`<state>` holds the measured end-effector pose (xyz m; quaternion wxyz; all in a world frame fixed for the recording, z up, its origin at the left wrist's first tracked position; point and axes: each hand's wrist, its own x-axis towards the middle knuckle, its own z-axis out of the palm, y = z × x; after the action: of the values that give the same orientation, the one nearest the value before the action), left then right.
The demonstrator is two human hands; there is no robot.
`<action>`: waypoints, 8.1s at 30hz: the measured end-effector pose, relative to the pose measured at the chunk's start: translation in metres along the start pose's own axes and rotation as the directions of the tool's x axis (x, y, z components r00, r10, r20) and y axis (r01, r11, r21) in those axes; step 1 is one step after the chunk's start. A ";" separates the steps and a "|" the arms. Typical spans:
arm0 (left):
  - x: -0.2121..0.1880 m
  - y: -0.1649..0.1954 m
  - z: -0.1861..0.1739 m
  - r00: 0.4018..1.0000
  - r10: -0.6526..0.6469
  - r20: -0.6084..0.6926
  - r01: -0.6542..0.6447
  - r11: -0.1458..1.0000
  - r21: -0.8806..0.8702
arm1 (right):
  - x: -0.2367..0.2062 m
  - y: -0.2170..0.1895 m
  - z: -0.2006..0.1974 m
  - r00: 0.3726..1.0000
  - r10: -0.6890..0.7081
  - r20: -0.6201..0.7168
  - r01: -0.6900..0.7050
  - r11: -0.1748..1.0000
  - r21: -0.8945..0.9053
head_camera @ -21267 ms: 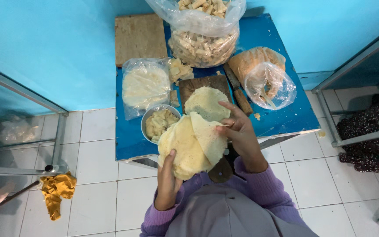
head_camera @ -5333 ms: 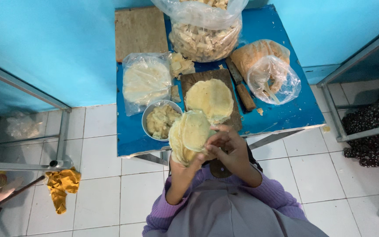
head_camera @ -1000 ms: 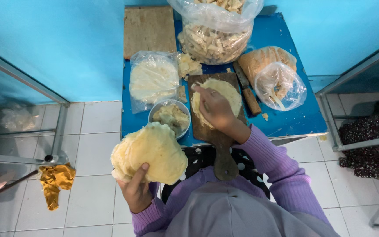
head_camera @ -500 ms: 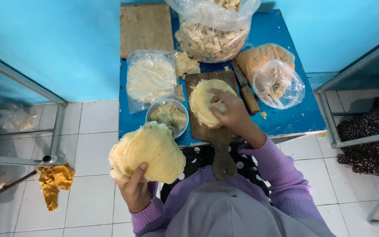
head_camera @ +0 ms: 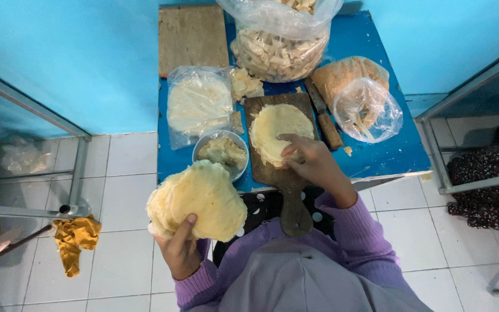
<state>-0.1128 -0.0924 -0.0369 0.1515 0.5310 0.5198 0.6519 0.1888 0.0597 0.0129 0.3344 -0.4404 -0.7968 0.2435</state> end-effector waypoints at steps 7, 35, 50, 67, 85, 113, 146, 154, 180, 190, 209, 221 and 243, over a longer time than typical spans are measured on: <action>0.003 0.004 0.003 0.998 -0.059 0.037 0.062 0.994 -0.086 | 0.005 0.001 0.004 1.000 0.006 -0.004 -0.006 1.000 -0.011; -0.001 0.012 0.008 0.999 -0.028 0.027 0.032 0.989 -0.142 | -0.121 0.074 -0.018 0.748 0.315 0.584 -0.321 0.942 -0.096; 0.006 0.024 0.016 0.839 -0.516 0.173 0.520 0.666 -0.534 | -0.132 0.111 0.039 0.957 0.288 -0.006 -0.228 0.746 -0.626; -0.017 0.022 0.074 0.716 -0.383 0.583 0.697 0.422 -0.579 | -0.066 -0.102 0.013 0.901 -0.422 -0.103 0.414 0.906 -0.085; -0.013 0.020 0.083 0.804 -0.321 0.500 0.555 0.706 -0.440 | -0.084 -0.060 0.050 0.944 -0.027 -0.330 0.128 0.949 0.288; 0.020 0.039 0.043 0.749 -0.500 0.435 0.661 0.607 -0.440 | -0.070 0.024 0.006 0.871 0.474 -0.125 0.035 0.193 0.981; 0.015 0.021 0.048 0.798 -0.536 0.274 0.590 0.605 -0.535 | -0.025 -0.009 0.013 0.923 -0.325 -0.204 0.273 0.930 -0.247; -0.013 0.014 0.082 0.750 -0.395 0.531 0.653 0.573 -0.496 | -0.066 -0.074 0.029 0.878 -0.410 -0.248 0.430 0.902 0.033; 0.023 0.022 0.029 0.730 -0.668 0.147 0.552 0.450 -0.702 | -0.002 0.030 -0.042 0.818 0.251 -0.518 0.247 0.659 0.710; 0.021 0.013 0.028 0.738 -0.644 0.199 0.559 0.419 -0.716 | -0.002 0.035 0.014 0.928 -0.371 -0.027 0.334 0.863 -0.378; 0.026 0.015 0.032 0.757 -0.612 0.228 0.569 0.446 -0.691 | 0.024 0.024 -0.022 0.978 -0.179 -0.112 0.170 0.982 -0.079; 0.021 0.007 0.038 0.765 -0.597 0.240 0.567 0.449 -0.690 | 0.010 0.042 -0.020 0.956 -0.293 -0.008 0.278 0.916 -0.290; -0.043 -0.053 0.070 0.921 -0.013 0.390 0.067 0.990 -0.126 | -0.068 -0.058 0.040 0.957 -0.096 -0.275 0.172 0.947 0.270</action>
<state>-0.0550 -0.0661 -0.1115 0.3007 0.6270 0.4445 0.5647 0.1545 -0.0314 0.0043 0.5123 -0.3585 -0.7302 0.2755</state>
